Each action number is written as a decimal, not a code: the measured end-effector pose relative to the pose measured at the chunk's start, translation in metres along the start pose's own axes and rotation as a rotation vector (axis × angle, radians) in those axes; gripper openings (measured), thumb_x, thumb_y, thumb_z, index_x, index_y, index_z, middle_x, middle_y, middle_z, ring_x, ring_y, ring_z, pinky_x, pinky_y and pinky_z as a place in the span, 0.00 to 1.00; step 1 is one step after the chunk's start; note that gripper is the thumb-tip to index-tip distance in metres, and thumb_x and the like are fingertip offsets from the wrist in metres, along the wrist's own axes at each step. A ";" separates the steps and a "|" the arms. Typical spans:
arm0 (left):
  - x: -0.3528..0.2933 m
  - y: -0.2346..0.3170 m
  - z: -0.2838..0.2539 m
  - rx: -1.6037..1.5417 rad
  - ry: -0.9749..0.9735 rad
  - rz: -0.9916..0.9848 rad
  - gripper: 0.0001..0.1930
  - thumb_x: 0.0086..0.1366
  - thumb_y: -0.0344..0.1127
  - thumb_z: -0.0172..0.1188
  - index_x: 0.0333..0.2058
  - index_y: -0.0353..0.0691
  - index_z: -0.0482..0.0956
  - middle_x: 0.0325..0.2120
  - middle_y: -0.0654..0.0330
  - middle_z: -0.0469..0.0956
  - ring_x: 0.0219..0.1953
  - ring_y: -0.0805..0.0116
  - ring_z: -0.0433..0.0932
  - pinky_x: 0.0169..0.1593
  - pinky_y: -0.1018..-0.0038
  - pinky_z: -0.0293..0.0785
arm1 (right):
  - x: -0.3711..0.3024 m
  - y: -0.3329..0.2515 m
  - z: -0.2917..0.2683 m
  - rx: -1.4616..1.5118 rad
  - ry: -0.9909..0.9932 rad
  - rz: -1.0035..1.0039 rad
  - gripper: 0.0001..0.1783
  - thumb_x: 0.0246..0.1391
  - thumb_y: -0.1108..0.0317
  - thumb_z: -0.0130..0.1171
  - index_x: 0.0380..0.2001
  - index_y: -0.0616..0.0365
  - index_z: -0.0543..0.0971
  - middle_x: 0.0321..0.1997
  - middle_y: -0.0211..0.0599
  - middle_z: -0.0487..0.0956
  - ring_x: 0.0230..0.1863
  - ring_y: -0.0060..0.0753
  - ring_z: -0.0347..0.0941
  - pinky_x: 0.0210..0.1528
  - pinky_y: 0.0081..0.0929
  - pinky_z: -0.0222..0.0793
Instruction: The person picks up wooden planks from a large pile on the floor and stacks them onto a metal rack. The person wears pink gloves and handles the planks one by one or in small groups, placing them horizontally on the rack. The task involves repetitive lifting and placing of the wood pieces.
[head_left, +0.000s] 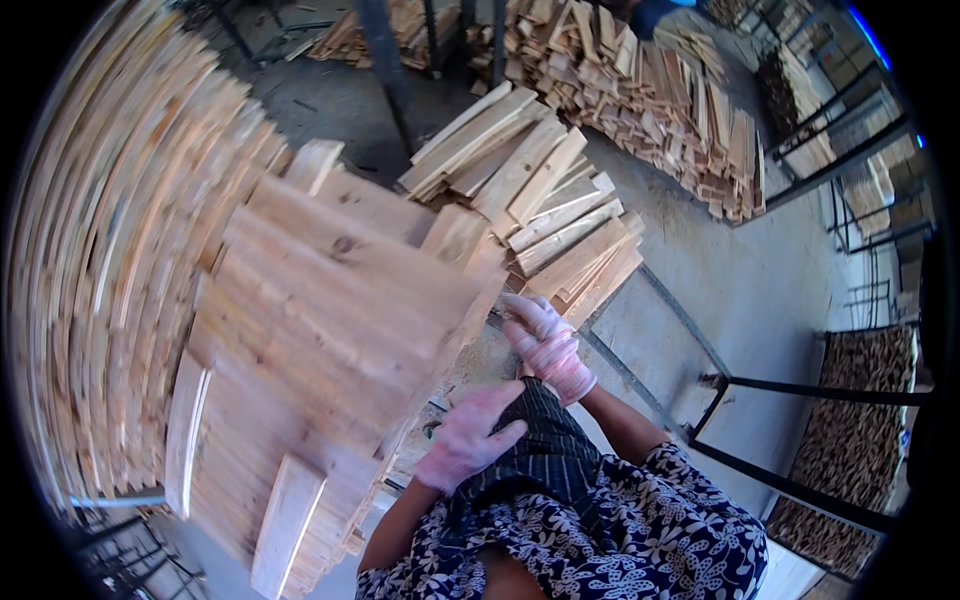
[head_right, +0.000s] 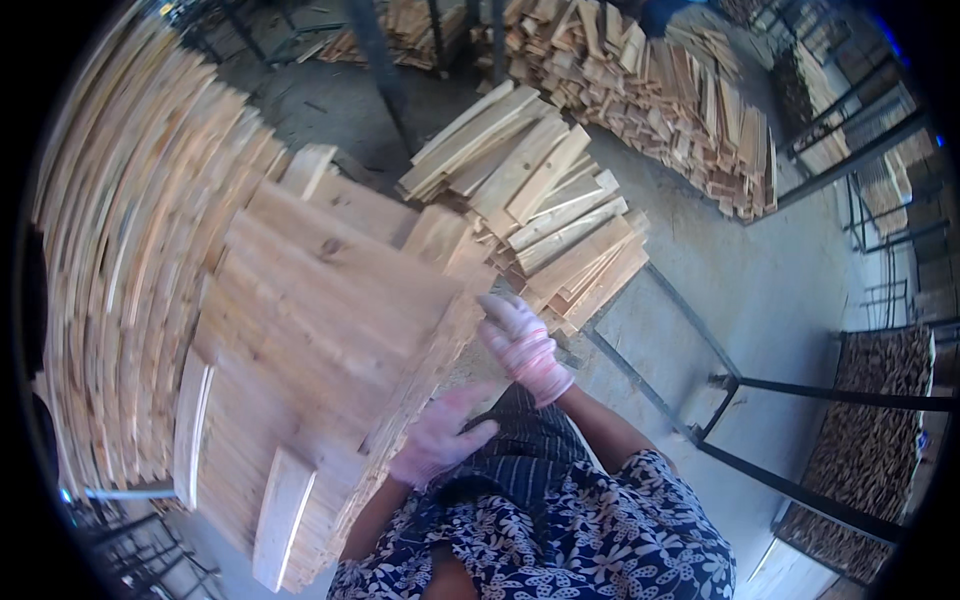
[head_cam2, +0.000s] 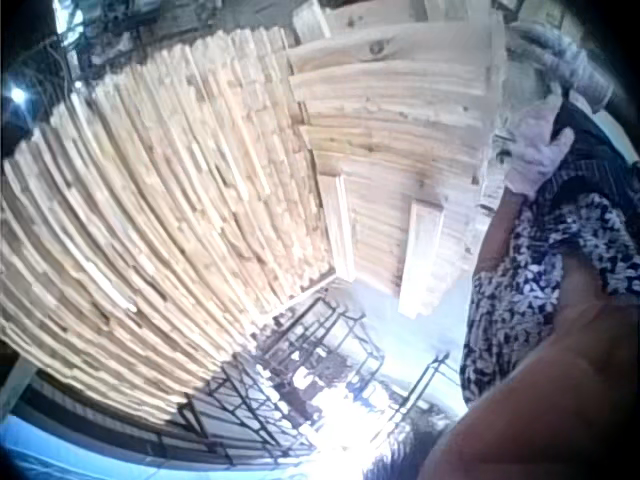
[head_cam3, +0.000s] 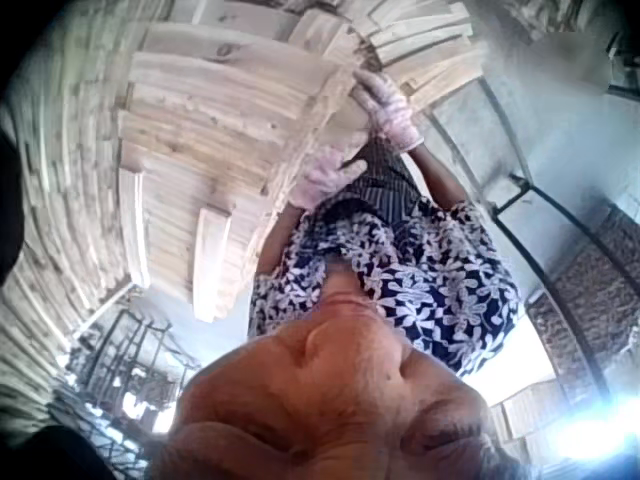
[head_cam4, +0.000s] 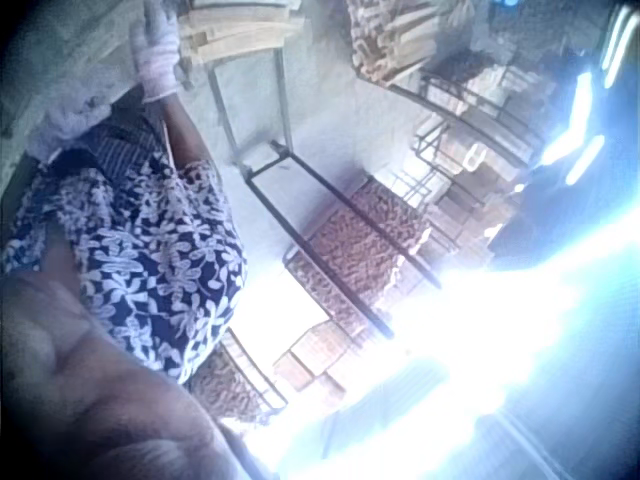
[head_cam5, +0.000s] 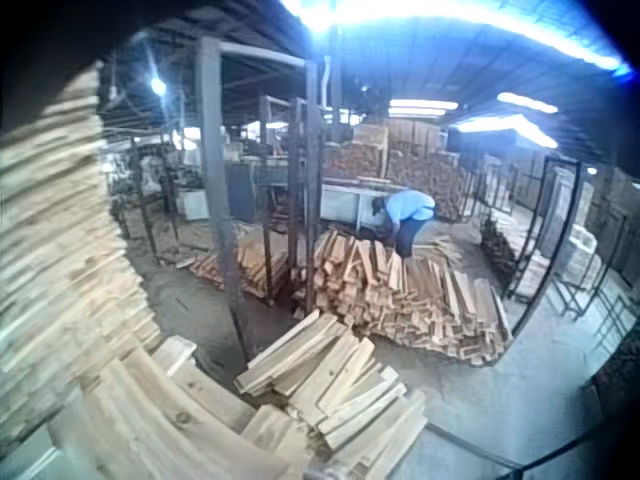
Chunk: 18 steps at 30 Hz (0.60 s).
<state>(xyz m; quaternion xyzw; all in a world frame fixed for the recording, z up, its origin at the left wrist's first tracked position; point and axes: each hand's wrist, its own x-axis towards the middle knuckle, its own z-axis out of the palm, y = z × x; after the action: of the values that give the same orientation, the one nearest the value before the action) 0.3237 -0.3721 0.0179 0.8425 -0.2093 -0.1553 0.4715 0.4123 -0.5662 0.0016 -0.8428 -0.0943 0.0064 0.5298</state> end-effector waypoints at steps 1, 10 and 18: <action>0.037 -0.004 0.033 -0.081 -0.068 0.048 0.30 0.64 0.46 0.66 0.62 0.42 0.72 0.52 0.46 0.78 0.54 0.47 0.78 0.60 0.57 0.72 | -0.002 0.057 -0.024 0.027 0.018 0.211 0.21 0.58 0.68 0.62 0.55 0.56 0.79 0.48 0.47 0.81 0.49 0.47 0.78 0.56 0.37 0.73; 0.293 -0.028 0.157 -0.506 -0.425 -0.339 0.31 0.68 0.46 0.64 0.65 0.39 0.69 0.47 0.53 0.80 0.46 0.64 0.79 0.52 0.67 0.76 | -0.073 0.309 -0.071 0.784 0.200 1.137 0.13 0.60 0.63 0.57 0.46 0.53 0.79 0.35 0.32 0.78 0.33 0.30 0.76 0.32 0.30 0.72; 0.430 -0.158 0.173 0.159 -0.340 -0.445 0.32 0.63 0.56 0.56 0.58 0.38 0.76 0.58 0.42 0.77 0.60 0.44 0.76 0.63 0.60 0.71 | -0.091 0.360 -0.047 0.603 0.111 1.144 0.11 0.63 0.59 0.56 0.44 0.51 0.76 0.26 0.25 0.71 0.23 0.22 0.68 0.22 0.25 0.63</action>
<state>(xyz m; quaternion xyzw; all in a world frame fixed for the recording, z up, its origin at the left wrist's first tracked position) 0.6484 -0.6390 -0.2336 0.8639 -0.1068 -0.3769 0.3165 0.3828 -0.7744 -0.3082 -0.5733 0.4031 0.2702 0.6602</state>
